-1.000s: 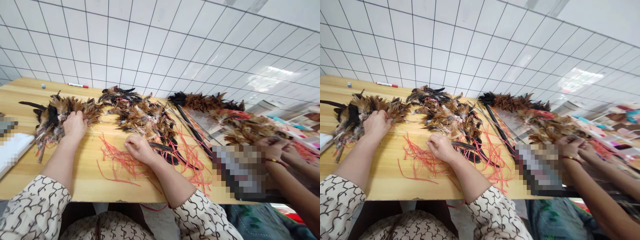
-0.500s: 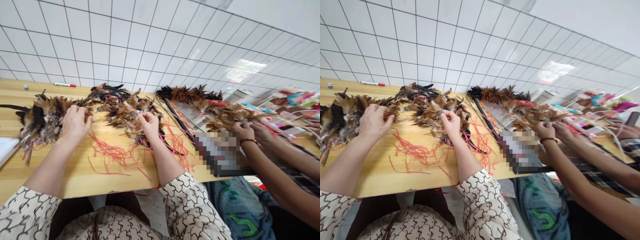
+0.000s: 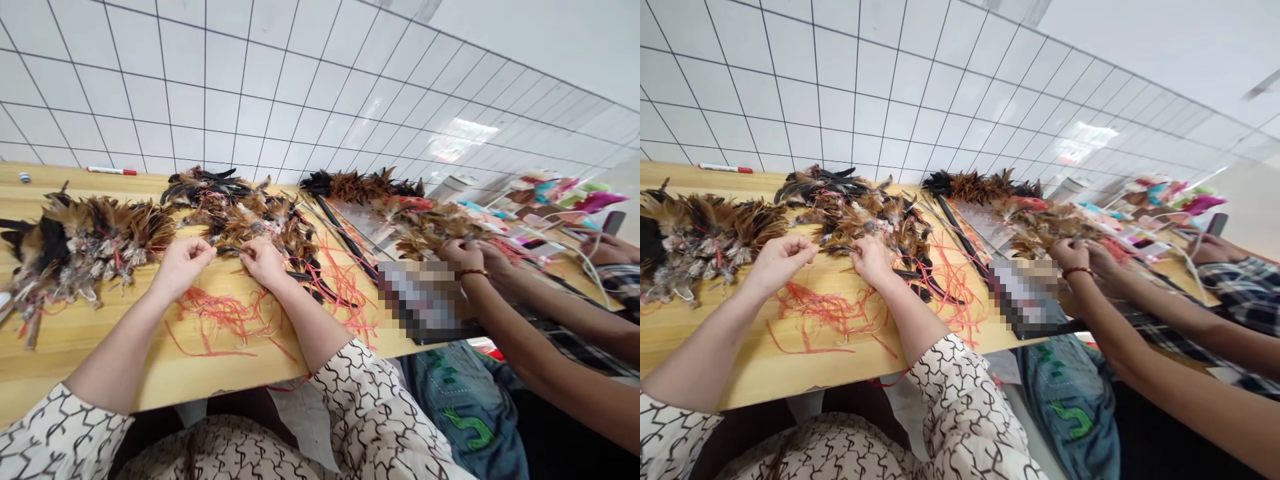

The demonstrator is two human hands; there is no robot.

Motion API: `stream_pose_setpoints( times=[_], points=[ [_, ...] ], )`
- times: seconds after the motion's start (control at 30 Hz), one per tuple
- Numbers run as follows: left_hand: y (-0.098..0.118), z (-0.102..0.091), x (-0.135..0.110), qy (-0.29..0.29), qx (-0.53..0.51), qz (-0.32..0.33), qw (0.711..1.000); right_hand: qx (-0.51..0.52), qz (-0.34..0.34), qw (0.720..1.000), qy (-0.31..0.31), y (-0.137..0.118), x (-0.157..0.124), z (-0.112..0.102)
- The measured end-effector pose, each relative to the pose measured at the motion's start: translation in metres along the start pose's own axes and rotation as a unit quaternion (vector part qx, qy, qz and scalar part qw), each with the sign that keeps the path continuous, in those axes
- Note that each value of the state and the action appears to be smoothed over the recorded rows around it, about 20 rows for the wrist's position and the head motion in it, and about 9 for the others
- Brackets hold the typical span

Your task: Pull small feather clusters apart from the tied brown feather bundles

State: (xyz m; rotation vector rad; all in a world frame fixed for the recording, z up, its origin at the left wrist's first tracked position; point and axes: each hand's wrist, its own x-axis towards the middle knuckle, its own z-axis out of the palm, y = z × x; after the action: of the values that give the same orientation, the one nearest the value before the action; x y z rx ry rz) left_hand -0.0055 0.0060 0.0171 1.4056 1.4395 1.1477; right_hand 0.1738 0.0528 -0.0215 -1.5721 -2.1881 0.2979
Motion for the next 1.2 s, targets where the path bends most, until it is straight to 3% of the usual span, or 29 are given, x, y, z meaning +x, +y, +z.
stream_pose_setpoints(
  times=[0.13,0.3,0.57,0.7,0.8,0.87,0.93,1.0,1.1,1.2],
  points=[
    [-0.016,0.001,0.004,0.019,-0.069,-0.041,0.997,-0.067,-0.002,0.996,-0.056,-0.012,0.002,0.002],
    [-0.023,0.006,0.007,-0.015,-0.112,-0.059,0.992,-0.134,-0.003,0.986,-0.099,-0.021,0.005,0.0],
    [-0.027,0.01,0.01,-0.023,-0.147,-0.094,0.984,-0.154,0.006,0.981,-0.119,-0.028,0.014,-0.001],
    [-0.024,0.011,0.011,-0.019,-0.172,-0.114,0.978,-0.094,0.026,0.991,-0.091,-0.027,0.017,0.003],
    [-0.022,0.01,0.011,-0.008,-0.201,-0.13,0.971,0.059,0.071,0.995,-0.04,-0.024,0.015,0.007],
    [-0.023,0.01,0.012,-0.007,-0.224,-0.137,0.965,0.237,0.101,0.966,-0.017,-0.023,0.013,0.008],
    [-0.024,0.011,0.012,-0.012,-0.245,-0.141,0.959,0.411,0.123,0.903,-0.012,-0.023,0.01,0.008],
    [-0.026,0.012,0.012,-0.021,-0.261,-0.142,0.955,0.523,0.147,0.84,-0.013,-0.024,0.007,0.008],
    [-0.029,0.015,0.011,-0.033,-0.271,-0.136,0.952,0.599,0.172,0.781,-0.017,-0.027,0.003,0.009],
    [-0.029,0.018,0.008,-0.046,-0.27,-0.137,0.952,0.63,0.177,0.756,-0.04,-0.03,0.0,0.011]
  ],
)
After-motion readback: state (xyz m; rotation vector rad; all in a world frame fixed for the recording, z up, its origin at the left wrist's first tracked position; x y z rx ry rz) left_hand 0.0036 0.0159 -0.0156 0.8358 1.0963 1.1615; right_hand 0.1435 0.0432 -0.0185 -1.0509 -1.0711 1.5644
